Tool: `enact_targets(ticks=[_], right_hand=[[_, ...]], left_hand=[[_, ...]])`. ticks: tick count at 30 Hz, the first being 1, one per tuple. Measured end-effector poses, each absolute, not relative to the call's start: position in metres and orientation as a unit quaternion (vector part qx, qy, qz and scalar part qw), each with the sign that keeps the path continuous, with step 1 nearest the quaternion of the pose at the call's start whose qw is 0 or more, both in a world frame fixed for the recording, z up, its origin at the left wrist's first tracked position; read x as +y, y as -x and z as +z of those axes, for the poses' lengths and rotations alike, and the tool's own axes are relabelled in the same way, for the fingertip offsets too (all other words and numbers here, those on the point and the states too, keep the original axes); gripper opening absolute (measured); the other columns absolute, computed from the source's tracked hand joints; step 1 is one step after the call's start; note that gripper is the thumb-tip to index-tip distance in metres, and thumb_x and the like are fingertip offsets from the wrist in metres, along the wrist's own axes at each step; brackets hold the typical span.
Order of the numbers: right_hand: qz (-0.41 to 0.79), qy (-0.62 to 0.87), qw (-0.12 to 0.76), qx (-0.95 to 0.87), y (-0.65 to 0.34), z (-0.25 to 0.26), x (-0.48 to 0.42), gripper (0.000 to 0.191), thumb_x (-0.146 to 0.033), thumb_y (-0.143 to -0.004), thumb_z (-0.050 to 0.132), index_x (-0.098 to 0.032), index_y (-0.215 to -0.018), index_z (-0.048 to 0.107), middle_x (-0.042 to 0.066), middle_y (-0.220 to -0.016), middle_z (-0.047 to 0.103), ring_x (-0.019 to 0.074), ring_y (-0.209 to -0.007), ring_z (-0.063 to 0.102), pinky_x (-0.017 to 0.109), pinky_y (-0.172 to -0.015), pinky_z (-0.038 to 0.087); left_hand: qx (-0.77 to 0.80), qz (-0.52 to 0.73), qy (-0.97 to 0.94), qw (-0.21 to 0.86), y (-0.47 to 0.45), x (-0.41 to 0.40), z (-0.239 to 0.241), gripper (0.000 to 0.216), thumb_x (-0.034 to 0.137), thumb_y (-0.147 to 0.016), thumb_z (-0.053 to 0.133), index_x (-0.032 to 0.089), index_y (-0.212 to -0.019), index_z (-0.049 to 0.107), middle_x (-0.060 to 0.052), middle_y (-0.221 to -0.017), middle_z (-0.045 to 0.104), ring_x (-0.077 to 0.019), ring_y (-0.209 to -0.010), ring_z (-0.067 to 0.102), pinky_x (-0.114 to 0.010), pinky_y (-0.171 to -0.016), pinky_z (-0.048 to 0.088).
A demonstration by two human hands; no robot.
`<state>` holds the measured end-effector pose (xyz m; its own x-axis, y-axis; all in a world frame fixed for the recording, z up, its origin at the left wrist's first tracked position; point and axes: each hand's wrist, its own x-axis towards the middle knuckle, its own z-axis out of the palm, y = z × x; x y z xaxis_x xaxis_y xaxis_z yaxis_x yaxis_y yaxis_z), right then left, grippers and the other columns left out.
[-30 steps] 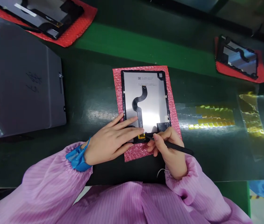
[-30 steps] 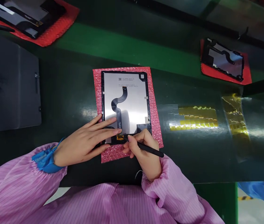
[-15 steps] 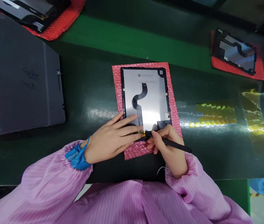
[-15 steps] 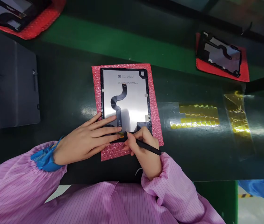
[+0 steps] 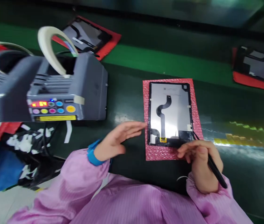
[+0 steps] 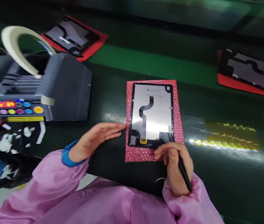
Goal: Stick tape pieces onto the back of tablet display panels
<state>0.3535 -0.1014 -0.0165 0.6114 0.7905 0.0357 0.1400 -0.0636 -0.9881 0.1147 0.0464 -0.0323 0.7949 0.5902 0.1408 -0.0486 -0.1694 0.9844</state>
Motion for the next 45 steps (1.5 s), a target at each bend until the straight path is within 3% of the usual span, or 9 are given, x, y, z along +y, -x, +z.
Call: enact_targets(ticks=[6, 11, 18, 22, 27, 30, 33, 41, 45], right_hand=[[0.292, 0.679, 0.583, -0.338, -0.348, -0.018, -0.103, 0.031, -0.047, -0.104, 0.059, -0.021, -0.088, 0.064, 0.001, -0.068, 0.074, 0.0134, -0.048, 0.066, 0.022, -0.039, 0.04], [0.306, 0.608, 0.584, -0.443, -0.354, -0.016, -0.095, 0.021, -0.036, -0.105, 0.057, -0.023, -0.091, 0.066, 0.001, -0.072, 0.077, 0.0139, -0.053, 0.069, 0.024, -0.044, 0.048], [0.311, 0.589, 0.553, -0.5, -0.359, 0.006, -0.084, 0.021, -0.032, -0.106, 0.055, -0.025, -0.089, 0.065, 0.0, -0.077, 0.078, 0.0156, -0.059, 0.07, 0.027, -0.051, 0.054], [0.31, 0.605, 0.531, -0.507, -0.359, 0.001, -0.083, 0.022, -0.032, -0.106, 0.056, -0.025, -0.088, 0.066, 0.0, -0.073, 0.076, 0.015, -0.056, 0.069, 0.026, -0.049, 0.053], [0.331, 0.596, 0.523, -0.512, -0.359, 0.004, -0.077, 0.023, -0.034, -0.107, 0.055, -0.025, -0.088, 0.065, 0.0, -0.073, 0.076, 0.0145, -0.057, 0.069, 0.026, -0.052, 0.055], [0.377, 0.57, 0.524, -0.508, -0.357, 0.018, -0.066, 0.02, -0.039, -0.102, 0.064, -0.026, -0.088, 0.058, 0.003, -0.091, 0.081, 0.0178, -0.074, 0.076, 0.031, -0.066, 0.061], [0.433, 0.559, 0.492, -0.507, -0.353, 0.033, -0.05, 0.038, -0.037, -0.086, 0.084, -0.026, -0.083, 0.048, 0.005, -0.116, 0.081, 0.0228, -0.096, 0.078, 0.036, -0.079, 0.063], [0.459, 0.597, 0.472, -0.458, -0.379, 0.024, -0.005, 0.053, -0.046, -0.077, 0.089, -0.025, -0.073, 0.04, 0.001, -0.077, 0.077, 0.0173, -0.066, 0.071, 0.027, -0.056, 0.051], [0.476, 0.599, 0.48, -0.429, -0.396, -0.004, 0.02, 0.055, -0.047, -0.071, 0.092, -0.026, -0.078, 0.041, -0.002, -0.076, 0.073, 0.0159, -0.068, 0.068, 0.027, -0.058, 0.05]], left_hand=[[0.316, 0.443, -0.481, 0.687, -0.03, 0.05, -0.018, 0.073, 0.095, -0.082, 0.043, 0.025, -0.077, 0.064, 0.005, -0.052, 0.064, -0.013, -0.038, 0.056, -0.027, -0.047, 0.052], [0.336, 0.447, -0.479, 0.677, -0.051, 0.037, -0.008, 0.038, 0.049, -0.102, 0.062, 0.023, -0.075, 0.068, 0.007, -0.06, 0.07, -0.0105, -0.045, 0.062, -0.024, -0.054, 0.053], [0.288, 0.362, -0.477, 0.747, -0.069, 0.027, -0.018, 0.054, 0.068, -0.088, 0.07, 0.02, -0.113, 0.07, -0.014, -0.101, 0.081, -0.0267, -0.077, 0.079, -0.035, -0.065, 0.06], [0.354, 0.442, -0.421, 0.709, -0.031, 0.037, -0.017, 0.085, 0.094, -0.069, 0.064, 0.021, -0.11, 0.073, -0.014, -0.099, 0.082, -0.0228, -0.06, 0.074, -0.03, -0.05, 0.057], [0.428, 0.49, -0.432, 0.625, -0.036, 0.029, -0.005, 0.032, 0.049, -0.089, 0.08, 0.019, -0.077, 0.073, -0.002, -0.064, 0.077, -0.0179, -0.053, 0.072, -0.025, -0.049, 0.058], [0.368, 0.43, -0.501, 0.654, -0.076, 0.016, 0.0, 0.019, 0.037, -0.097, 0.073, 0.019, -0.095, 0.076, -0.005, -0.079, 0.082, -0.02, -0.068, 0.079, -0.025, -0.058, 0.061], [0.283, 0.295, -0.624, 0.666, -0.122, 0.013, 0.001, 0.02, 0.028, -0.101, 0.064, 0.017, -0.116, 0.073, -0.011, -0.104, 0.082, -0.0208, -0.087, 0.08, -0.027, -0.069, 0.063], [0.205, 0.166, -0.676, 0.688, -0.173, 0.035, -0.012, 0.034, 0.029, -0.106, 0.046, 0.014, -0.133, 0.061, -0.007, -0.093, 0.078, -0.015, -0.072, 0.071, -0.027, -0.065, 0.058], [0.238, 0.169, -0.817, 0.497, -0.168, 0.045, -0.016, 0.029, 0.029, -0.107, 0.043, 0.017, -0.118, 0.068, -0.005, -0.09, 0.076, -0.0172, -0.076, 0.07, -0.03, -0.071, 0.054]])
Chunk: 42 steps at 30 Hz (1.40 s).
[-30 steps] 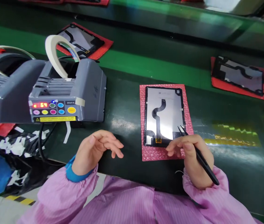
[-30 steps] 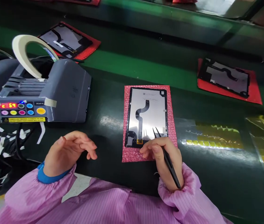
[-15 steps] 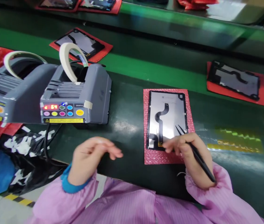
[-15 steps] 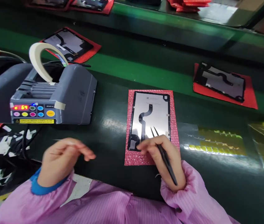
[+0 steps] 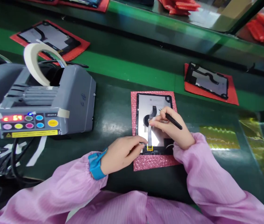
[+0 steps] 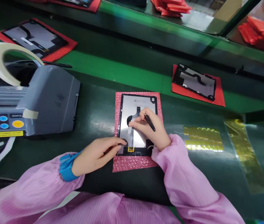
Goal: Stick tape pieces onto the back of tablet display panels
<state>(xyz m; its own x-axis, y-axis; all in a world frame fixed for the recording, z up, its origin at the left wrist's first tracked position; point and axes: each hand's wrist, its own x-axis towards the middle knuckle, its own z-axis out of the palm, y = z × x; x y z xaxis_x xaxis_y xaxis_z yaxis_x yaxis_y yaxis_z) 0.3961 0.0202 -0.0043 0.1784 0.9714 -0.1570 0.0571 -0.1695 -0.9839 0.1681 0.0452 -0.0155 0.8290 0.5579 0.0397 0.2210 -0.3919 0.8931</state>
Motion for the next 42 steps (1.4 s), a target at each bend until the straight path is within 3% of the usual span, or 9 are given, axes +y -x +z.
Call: enact_targets(ticks=[3, 8, 15, 20, 24, 27, 32, 36, 42], right_hand=[[0.482, 0.594, 0.477, -0.434, -0.398, -0.023, 0.032, 0.055, -0.045, -0.072, 0.091, -0.025, -0.079, 0.04, -0.002, -0.077, 0.072, 0.0151, -0.07, 0.067, 0.027, -0.06, 0.048], [0.449, 0.61, 0.464, -0.459, -0.396, -0.035, 0.037, 0.051, -0.044, -0.076, 0.088, -0.026, -0.08, 0.041, 0.0, -0.082, 0.075, 0.0158, -0.071, 0.066, 0.029, -0.064, 0.048], [0.406, 0.63, 0.446, -0.489, -0.393, -0.033, 0.038, 0.049, -0.042, -0.08, 0.086, -0.026, -0.083, 0.04, -0.001, -0.085, 0.075, 0.0115, -0.059, 0.056, 0.028, -0.06, 0.043], [0.292, 0.684, 0.445, -0.499, -0.393, -0.034, 0.059, 0.053, -0.029, -0.073, 0.088, -0.028, -0.089, 0.037, -0.008, -0.075, 0.062, 0.0129, -0.061, 0.055, 0.03, -0.065, 0.043], [0.169, 0.749, 0.422, -0.481, -0.412, -0.034, 0.085, 0.044, -0.02, -0.078, 0.078, -0.028, -0.09, 0.037, -0.008, -0.074, 0.054, 0.0156, -0.067, 0.057, 0.032, -0.071, 0.044], [0.084, 0.773, 0.409, -0.478, -0.446, -0.028, 0.09, 0.03, -0.025, -0.087, 0.069, -0.028, -0.097, 0.04, -0.004, -0.08, 0.06, 0.0175, -0.071, 0.06, 0.033, -0.073, 0.044], [-0.056, 0.815, 0.206, -0.538, -0.53, -0.01, 0.072, 0.03, -0.012, -0.085, 0.059, -0.024, -0.111, 0.05, 0.009, -0.107, 0.072, 0.0252, -0.089, 0.065, 0.034, -0.072, 0.041], [-0.122, 0.852, -0.008, -0.509, -0.591, -0.003, 0.069, 0.02, -0.015, -0.093, 0.053, -0.017, -0.113, 0.058, 0.016, -0.096, 0.073, 0.0292, -0.084, 0.064, 0.035, -0.066, 0.031], [-0.104, 0.822, -0.101, -0.552, -0.627, -0.009, 0.088, 0.023, -0.027, -0.097, 0.057, -0.016, -0.116, 0.063, 0.014, -0.088, 0.074, 0.0249, -0.068, 0.061, 0.032, -0.058, 0.022]], left_hand=[[0.219, 0.178, -0.899, 0.336, -0.167, 0.055, -0.018, 0.034, 0.026, -0.108, 0.038, 0.017, -0.109, 0.07, -0.007, -0.094, 0.074, -0.0213, -0.084, 0.068, -0.034, -0.077, 0.052], [0.205, 0.154, -0.954, 0.157, -0.172, 0.069, -0.025, 0.04, 0.026, -0.11, 0.033, 0.016, -0.123, 0.07, -0.007, -0.088, 0.065, -0.0229, -0.081, 0.058, -0.036, -0.074, 0.045], [0.208, 0.109, -0.968, 0.09, -0.177, 0.072, -0.033, 0.036, 0.035, -0.108, 0.045, 0.022, -0.133, 0.068, -0.007, -0.089, 0.058, -0.0247, -0.084, 0.05, -0.036, -0.071, 0.038], [0.212, 0.122, -0.967, 0.065, -0.177, 0.071, -0.037, 0.034, 0.032, -0.107, 0.049, 0.022, -0.134, 0.067, -0.007, -0.089, 0.059, -0.0251, -0.085, 0.053, -0.036, -0.071, 0.042], [0.185, 0.153, -0.968, 0.074, -0.174, 0.064, -0.039, 0.034, 0.03, -0.106, 0.05, 0.017, -0.132, 0.068, -0.012, -0.107, 0.068, -0.0288, -0.108, 0.06, -0.045, -0.094, 0.051], [0.082, 0.141, -0.98, 0.111, -0.171, 0.056, -0.041, 0.048, 0.047, -0.102, 0.06, 0.023, -0.143, 0.061, -0.012, -0.145, 0.061, -0.0352, -0.143, 0.046, -0.055, -0.121, 0.035], [0.054, 0.095, -0.984, 0.143, -0.176, 0.064, -0.05, 0.081, 0.067, -0.089, 0.07, 0.038, -0.159, 0.043, -0.009, -0.173, 0.031, -0.0468, -0.16, 0.018, -0.065, -0.124, 0.029], [0.099, 0.105, -0.981, 0.132, -0.189, 0.088, -0.055, 0.073, 0.057, -0.096, 0.066, 0.034, -0.16, 0.042, -0.013, -0.173, 0.028, -0.0444, -0.16, 0.02, -0.063, -0.124, 0.031], [0.236, 0.147, -0.954, 0.112, -0.235, 0.166, -0.059, 0.063, 0.049, -0.1, 0.062, 0.025, -0.157, 0.049, -0.021, -0.172, 0.026, -0.047, -0.158, 0.026, -0.068, -0.123, 0.028]])
